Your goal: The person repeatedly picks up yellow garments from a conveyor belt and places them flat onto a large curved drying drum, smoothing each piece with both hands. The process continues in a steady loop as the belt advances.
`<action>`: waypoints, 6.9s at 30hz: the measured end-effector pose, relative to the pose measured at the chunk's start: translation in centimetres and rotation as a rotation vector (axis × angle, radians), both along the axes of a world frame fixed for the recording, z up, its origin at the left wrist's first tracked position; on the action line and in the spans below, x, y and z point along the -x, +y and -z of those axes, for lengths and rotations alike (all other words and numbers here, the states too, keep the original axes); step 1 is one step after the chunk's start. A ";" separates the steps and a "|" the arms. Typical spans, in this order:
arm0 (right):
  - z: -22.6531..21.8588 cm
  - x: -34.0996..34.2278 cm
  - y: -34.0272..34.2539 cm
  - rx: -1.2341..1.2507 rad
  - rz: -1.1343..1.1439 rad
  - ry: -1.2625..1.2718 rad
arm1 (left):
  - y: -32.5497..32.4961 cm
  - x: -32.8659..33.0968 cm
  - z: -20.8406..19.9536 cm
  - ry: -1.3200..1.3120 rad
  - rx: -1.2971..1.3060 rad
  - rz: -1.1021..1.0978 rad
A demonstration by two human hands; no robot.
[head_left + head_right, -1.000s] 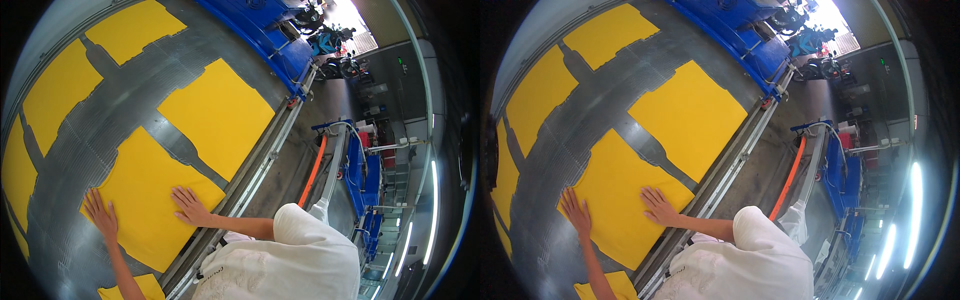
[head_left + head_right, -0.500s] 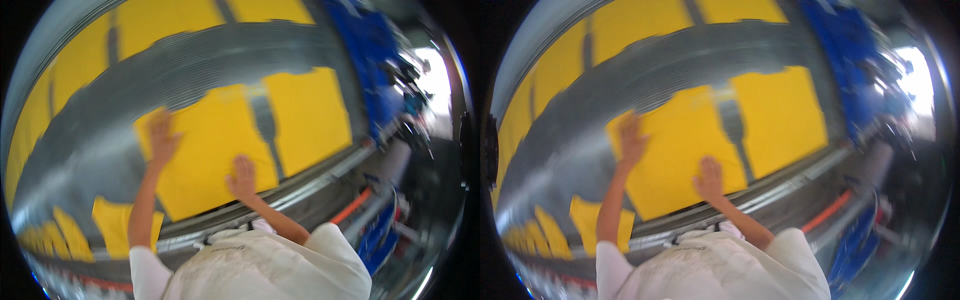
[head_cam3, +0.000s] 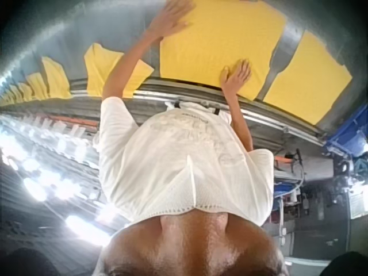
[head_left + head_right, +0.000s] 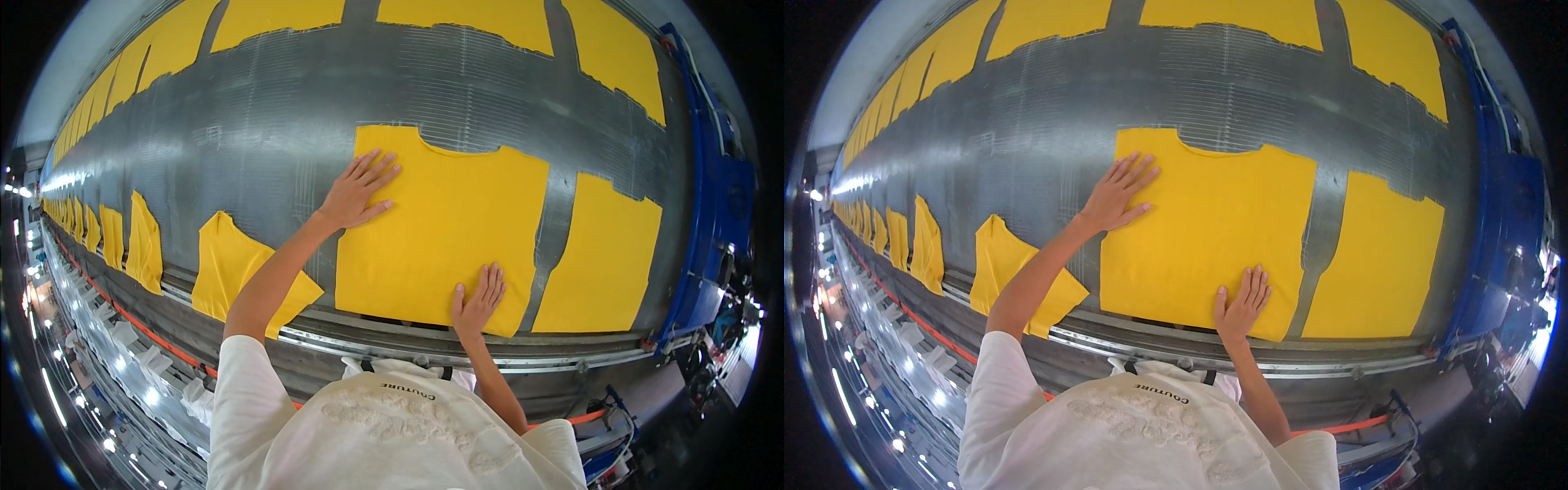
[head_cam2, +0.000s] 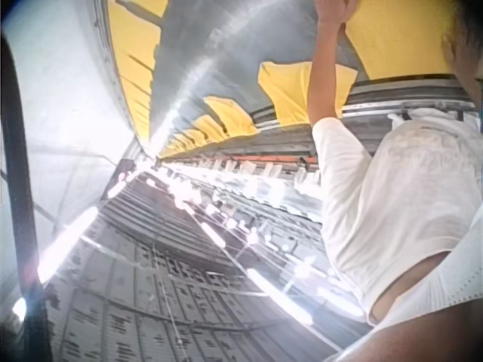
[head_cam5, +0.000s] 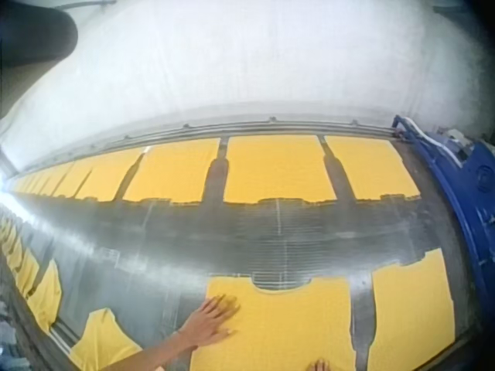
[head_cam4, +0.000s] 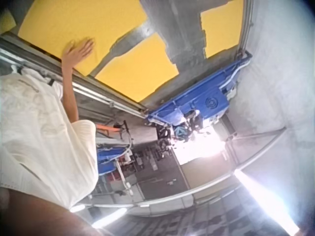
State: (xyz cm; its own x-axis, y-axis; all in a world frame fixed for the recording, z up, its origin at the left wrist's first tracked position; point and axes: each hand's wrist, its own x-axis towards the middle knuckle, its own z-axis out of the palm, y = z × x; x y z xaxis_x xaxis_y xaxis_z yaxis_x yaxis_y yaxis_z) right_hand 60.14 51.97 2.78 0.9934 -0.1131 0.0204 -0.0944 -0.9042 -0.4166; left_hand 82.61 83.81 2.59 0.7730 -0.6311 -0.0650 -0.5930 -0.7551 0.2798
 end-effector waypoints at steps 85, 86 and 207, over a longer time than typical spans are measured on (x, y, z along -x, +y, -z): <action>-0.5 -11.6 -9.1 -0.172 0.344 -0.163 | -21.1 5.3 0.4 0.042 0.190 0.059; -0.3 -11.5 -9.2 -0.184 0.333 -0.178 | -21.4 6.2 0.4 0.054 0.190 0.076; -9.7 14.7 39.9 -1.263 -0.212 0.791 | 45.5 42.7 2.6 0.900 1.396 -1.499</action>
State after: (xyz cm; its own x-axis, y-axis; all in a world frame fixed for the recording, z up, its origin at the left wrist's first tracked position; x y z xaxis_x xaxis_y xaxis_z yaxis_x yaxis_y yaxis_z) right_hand 45.45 91.87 12.47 0.7012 0.4965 -0.5117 -0.5779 -0.0247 -0.8158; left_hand 39.94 129.30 -0.04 0.6213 0.2573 -0.7401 0.5964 0.4573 0.6596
